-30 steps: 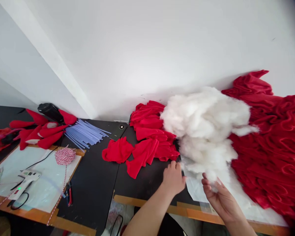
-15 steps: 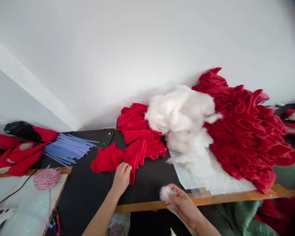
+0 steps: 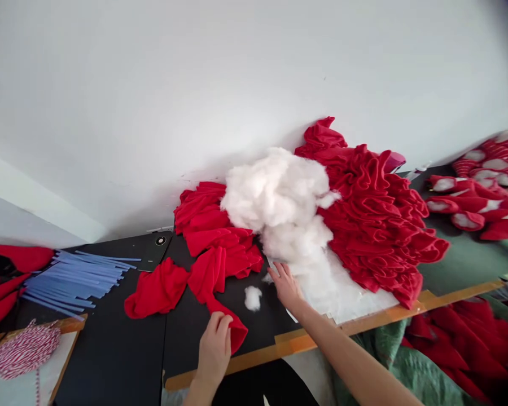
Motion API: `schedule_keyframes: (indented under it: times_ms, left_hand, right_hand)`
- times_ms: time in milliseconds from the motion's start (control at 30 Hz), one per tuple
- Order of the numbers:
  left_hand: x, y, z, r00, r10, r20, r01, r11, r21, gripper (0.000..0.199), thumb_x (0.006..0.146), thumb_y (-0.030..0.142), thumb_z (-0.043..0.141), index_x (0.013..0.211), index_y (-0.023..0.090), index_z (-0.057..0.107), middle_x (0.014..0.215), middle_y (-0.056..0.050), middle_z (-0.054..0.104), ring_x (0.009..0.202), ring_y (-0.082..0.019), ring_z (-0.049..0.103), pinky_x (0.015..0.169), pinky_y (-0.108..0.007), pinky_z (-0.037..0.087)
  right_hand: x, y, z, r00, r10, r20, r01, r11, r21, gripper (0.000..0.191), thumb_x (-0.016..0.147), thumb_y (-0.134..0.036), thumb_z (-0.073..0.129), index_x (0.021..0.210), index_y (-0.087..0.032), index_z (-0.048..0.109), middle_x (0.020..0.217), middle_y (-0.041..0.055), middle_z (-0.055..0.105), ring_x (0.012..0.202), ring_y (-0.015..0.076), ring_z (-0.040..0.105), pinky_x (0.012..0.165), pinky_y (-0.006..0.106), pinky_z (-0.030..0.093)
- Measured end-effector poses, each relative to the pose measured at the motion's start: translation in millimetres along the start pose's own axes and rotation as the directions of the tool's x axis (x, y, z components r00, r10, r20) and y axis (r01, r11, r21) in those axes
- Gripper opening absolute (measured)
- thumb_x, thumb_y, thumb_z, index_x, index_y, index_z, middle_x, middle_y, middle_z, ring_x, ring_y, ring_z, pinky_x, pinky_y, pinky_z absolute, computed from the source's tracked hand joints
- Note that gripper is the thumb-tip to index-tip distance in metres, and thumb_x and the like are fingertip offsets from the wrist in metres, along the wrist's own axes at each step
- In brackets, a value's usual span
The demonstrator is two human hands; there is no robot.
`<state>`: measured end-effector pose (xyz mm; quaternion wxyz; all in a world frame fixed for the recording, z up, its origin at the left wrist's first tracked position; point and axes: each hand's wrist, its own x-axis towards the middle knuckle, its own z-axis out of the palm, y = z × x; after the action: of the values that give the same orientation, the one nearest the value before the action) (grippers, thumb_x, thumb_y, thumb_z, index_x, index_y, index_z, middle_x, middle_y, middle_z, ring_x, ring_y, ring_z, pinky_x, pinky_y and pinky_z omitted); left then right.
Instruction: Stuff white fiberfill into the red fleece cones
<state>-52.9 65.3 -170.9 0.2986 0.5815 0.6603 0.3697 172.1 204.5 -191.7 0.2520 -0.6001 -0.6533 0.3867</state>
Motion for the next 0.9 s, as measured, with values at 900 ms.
schedule_keyframes:
  times_ms: [900]
  left_hand:
    - [98.3,83.3,183.6,0.965,0.193,0.177,-0.159,0.969,-0.189,0.036,0.078,0.005,0.047,0.102,0.023,0.068,0.109,-0.011,0.06,0.094,-0.027,0.061,0.088,-0.044,0.05]
  right_hand:
    - [0.6,6.9,-116.4,0.977,-0.033,0.21,-0.074,0.873,0.483,0.028,0.079,-0.039,0.059,0.099,-0.022,0.067,0.097,0.0044,0.062,0.092,0.0212,0.058,0.084,0.035,0.046]
